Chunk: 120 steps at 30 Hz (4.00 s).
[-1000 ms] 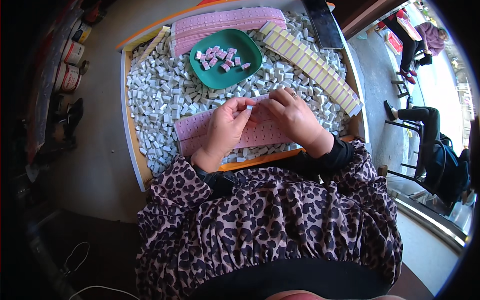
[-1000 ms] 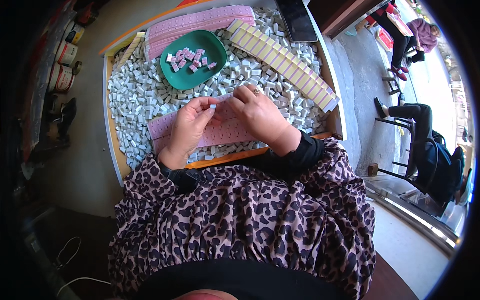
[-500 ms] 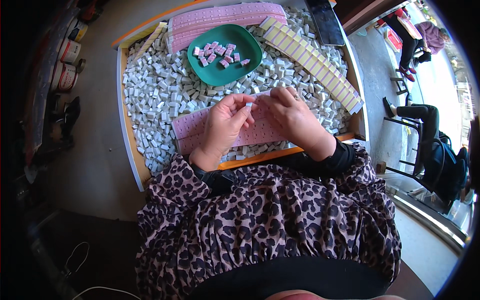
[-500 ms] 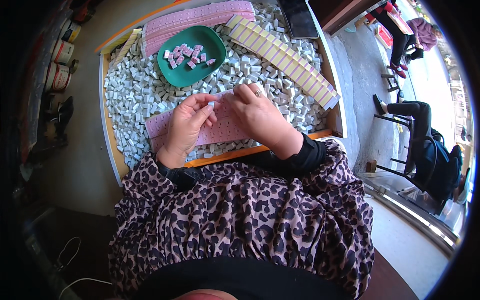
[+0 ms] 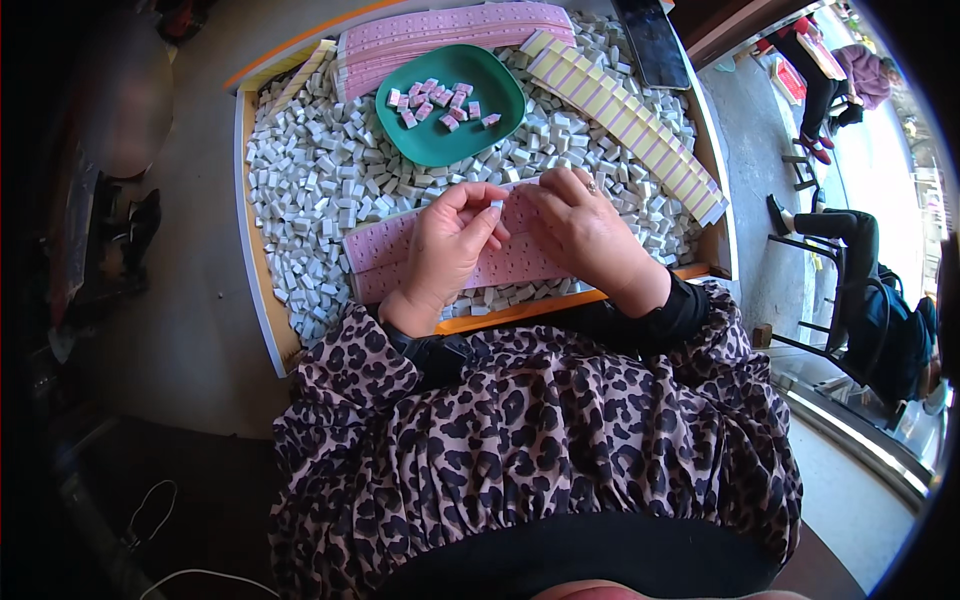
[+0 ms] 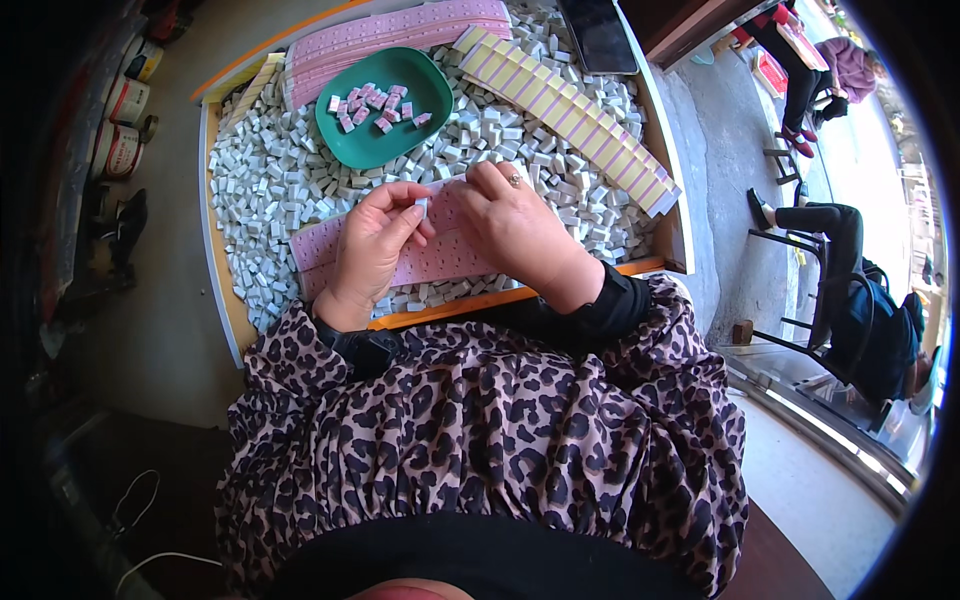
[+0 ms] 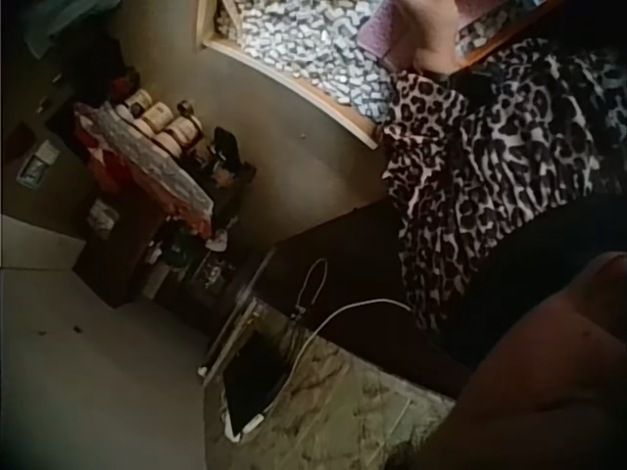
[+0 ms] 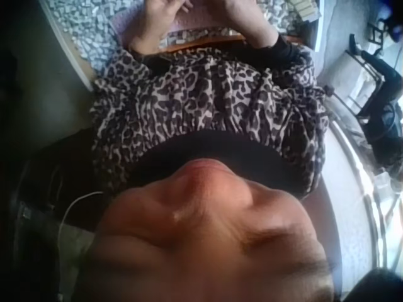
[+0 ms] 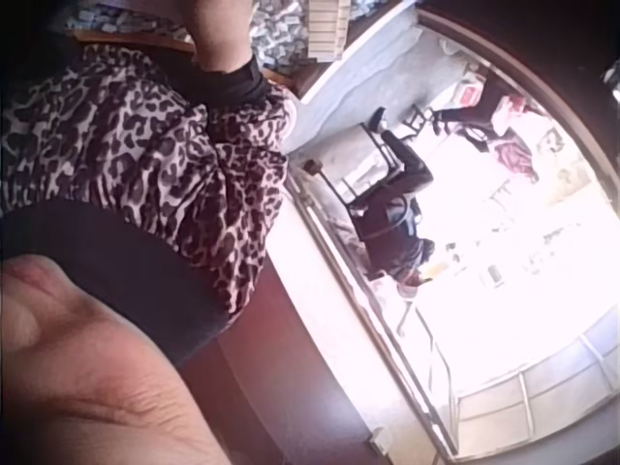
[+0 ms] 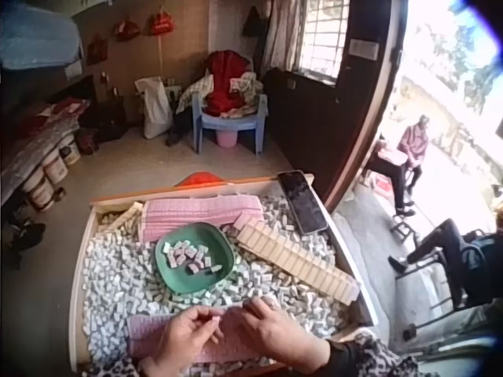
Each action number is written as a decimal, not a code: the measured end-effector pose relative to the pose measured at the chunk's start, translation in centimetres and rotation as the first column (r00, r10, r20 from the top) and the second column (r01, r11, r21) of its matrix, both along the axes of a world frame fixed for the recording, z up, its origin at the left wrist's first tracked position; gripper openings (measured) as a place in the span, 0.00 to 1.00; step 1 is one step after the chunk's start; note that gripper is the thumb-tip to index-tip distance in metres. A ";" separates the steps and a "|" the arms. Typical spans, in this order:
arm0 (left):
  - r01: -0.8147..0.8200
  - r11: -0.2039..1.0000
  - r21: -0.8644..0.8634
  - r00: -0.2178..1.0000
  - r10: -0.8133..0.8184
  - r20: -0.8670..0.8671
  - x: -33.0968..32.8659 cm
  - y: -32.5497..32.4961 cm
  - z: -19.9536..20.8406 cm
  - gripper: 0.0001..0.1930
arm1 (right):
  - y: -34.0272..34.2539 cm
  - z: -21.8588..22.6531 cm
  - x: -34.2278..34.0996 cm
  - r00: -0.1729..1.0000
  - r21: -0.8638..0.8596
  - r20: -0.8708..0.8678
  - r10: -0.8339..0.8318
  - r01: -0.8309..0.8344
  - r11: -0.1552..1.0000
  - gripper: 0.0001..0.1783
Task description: Assembling small shoe components by joining a pink part with a white component and placing the finished item in a green collection bowl.
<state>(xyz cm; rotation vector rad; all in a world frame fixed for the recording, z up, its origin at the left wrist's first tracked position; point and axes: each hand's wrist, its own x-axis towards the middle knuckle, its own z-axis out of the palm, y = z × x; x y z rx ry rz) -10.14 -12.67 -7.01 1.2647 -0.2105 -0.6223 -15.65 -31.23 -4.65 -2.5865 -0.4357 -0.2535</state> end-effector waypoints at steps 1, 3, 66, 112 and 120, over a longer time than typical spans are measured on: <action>-0.001 1.000 -0.014 1.000 0.001 -0.004 0.0 0.0 0.0 0.08 | 0.0 -0.2 0.1 1.000 -0.020 -0.002 0.004 -0.004 1.000 0.21; 0.004 1.000 0.002 1.000 -0.004 -0.004 0.0 0.1 0.1 0.09 | -0.1 -0.4 0.1 1.000 -0.023 -0.001 0.015 -0.015 1.000 0.22; -0.090 0.957 -0.274 0.994 0.068 -0.090 -0.6 -0.1 3.0 0.19 | 2.9 -0.2 1.3 0.981 0.514 0.045 -0.187 0.138 0.846 0.17; -0.287 0.892 0.349 0.860 0.079 0.505 4.1 6.0 2.7 0.08 | 0.5 -0.1 0.7 0.969 0.163 0.134 -0.206 0.184 0.969 0.11; -0.023 0.999 0.029 0.980 0.017 0.196 0.4 0.3 0.8 0.05 | 1.0 0.0 1.8 0.996 -0.030 0.064 -0.067 0.069 0.997 0.10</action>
